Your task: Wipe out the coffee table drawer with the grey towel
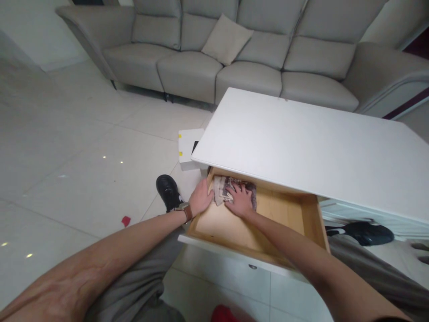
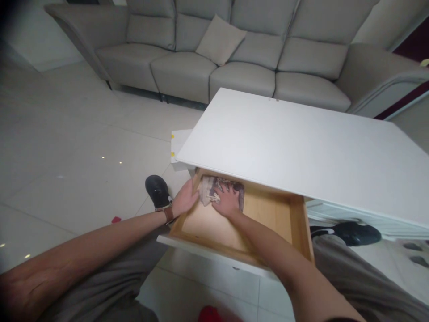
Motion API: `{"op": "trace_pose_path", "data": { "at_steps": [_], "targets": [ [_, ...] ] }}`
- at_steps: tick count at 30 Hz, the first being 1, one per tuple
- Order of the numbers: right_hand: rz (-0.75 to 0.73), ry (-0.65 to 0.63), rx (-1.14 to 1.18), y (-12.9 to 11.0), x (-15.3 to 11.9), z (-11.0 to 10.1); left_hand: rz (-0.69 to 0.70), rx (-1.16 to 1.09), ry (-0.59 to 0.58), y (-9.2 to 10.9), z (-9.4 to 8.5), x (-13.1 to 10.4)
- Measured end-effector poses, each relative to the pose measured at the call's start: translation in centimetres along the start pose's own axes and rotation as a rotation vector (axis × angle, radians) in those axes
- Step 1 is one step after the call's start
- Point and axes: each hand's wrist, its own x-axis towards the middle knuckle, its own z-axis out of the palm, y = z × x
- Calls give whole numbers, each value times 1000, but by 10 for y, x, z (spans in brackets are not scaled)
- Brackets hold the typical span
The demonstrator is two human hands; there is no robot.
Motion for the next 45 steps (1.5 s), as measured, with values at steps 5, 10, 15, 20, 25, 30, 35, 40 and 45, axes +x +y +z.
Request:
{"op": "trace_pose_path", "data": {
  "at_steps": [5, 10, 15, 20, 25, 30, 35, 40, 45],
  "targets": [
    [-51, -27, 77, -54, 31, -2, 7, -22, -2, 0, 0, 1],
    [-309, -118, 91, -59, 1, 2, -22, -26, 14, 2, -2, 2],
    [-549, -239, 171, -62, -30, 11, -18, 11, 0, -1, -2, 3],
    [-630, -245, 165, -45, -30, 6, -6, 40, -35, -2, -3, 5],
    [-363, -170, 109, 30, -34, -11, -40, 72, -47, 0, -3, 6],
    [218, -89, -78, 147, -71, -28, -43, 73, -51, 0, -3, 7],
    [161, -149, -140, 193, -122, -31, -56, 66, -57, -2, -2, 7],
    [-23, -225, -19, 167, -153, -20, -54, 36, -53, -1, -4, 4],
    [-144, -359, 47, 157, -152, -22, -37, 24, -52, 0, -5, 4]
  ]
}}
